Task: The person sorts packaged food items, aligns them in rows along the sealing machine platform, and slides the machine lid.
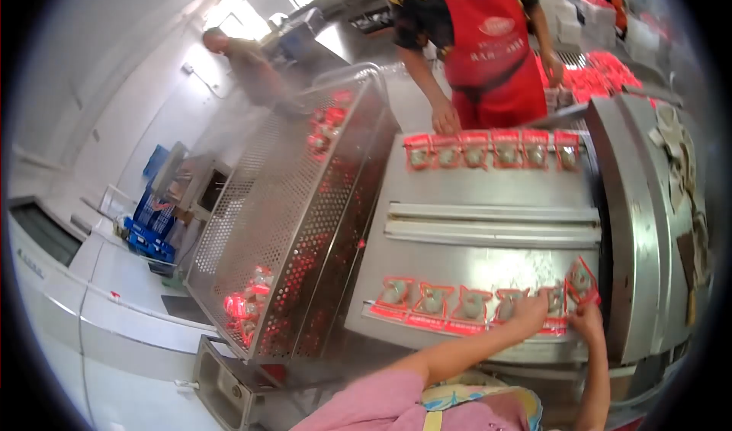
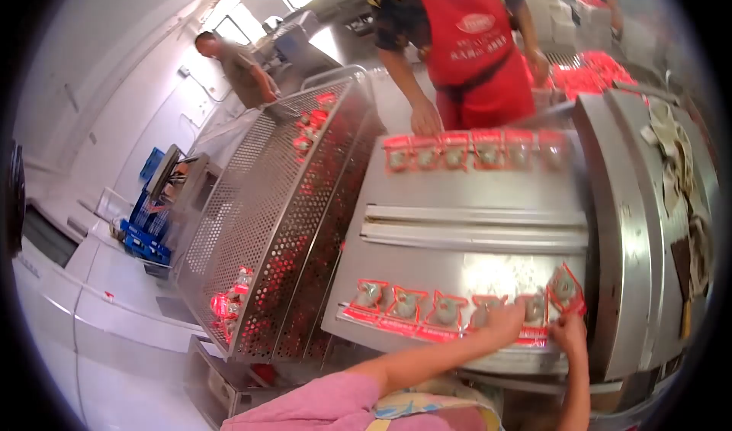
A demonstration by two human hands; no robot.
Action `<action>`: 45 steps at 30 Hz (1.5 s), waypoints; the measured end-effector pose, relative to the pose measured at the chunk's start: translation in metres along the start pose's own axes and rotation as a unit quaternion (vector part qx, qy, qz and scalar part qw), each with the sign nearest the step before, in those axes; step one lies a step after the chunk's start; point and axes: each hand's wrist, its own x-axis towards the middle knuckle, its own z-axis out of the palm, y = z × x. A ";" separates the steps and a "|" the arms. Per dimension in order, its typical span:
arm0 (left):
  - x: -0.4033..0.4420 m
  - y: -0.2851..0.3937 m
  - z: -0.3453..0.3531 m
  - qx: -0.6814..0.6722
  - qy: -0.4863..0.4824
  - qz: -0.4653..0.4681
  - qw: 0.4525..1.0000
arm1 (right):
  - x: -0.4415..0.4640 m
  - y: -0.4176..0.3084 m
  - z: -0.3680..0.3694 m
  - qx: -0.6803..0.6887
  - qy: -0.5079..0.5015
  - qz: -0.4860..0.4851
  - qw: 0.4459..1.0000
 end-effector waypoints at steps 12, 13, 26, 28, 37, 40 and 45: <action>-0.017 0.011 -0.006 0.047 0.015 0.080 0.996 | -0.009 -0.007 0.006 -0.049 0.093 -0.051 0.993; -0.022 0.014 -0.006 0.042 0.018 0.078 0.996 | -0.010 -0.005 0.007 -0.055 0.086 -0.042 0.994; -0.034 0.023 -0.010 0.009 0.115 0.311 0.943 | 0.015 -0.015 -0.025 -0.041 0.257 -0.104 0.960; -0.032 0.022 -0.003 0.018 0.109 0.317 0.942 | 0.026 -0.020 -0.023 -0.060 0.201 -0.078 0.975; -0.032 0.018 0.010 0.027 0.109 0.322 0.940 | 0.060 -0.031 -0.032 -0.023 -0.036 0.067 0.997; -0.030 0.020 0.010 0.019 0.105 0.319 0.942 | 0.060 -0.041 -0.043 0.093 -0.132 0.154 0.975; -0.032 0.021 0.007 -0.004 0.098 0.298 0.950 | 0.046 -0.032 -0.029 0.202 -0.247 0.110 0.941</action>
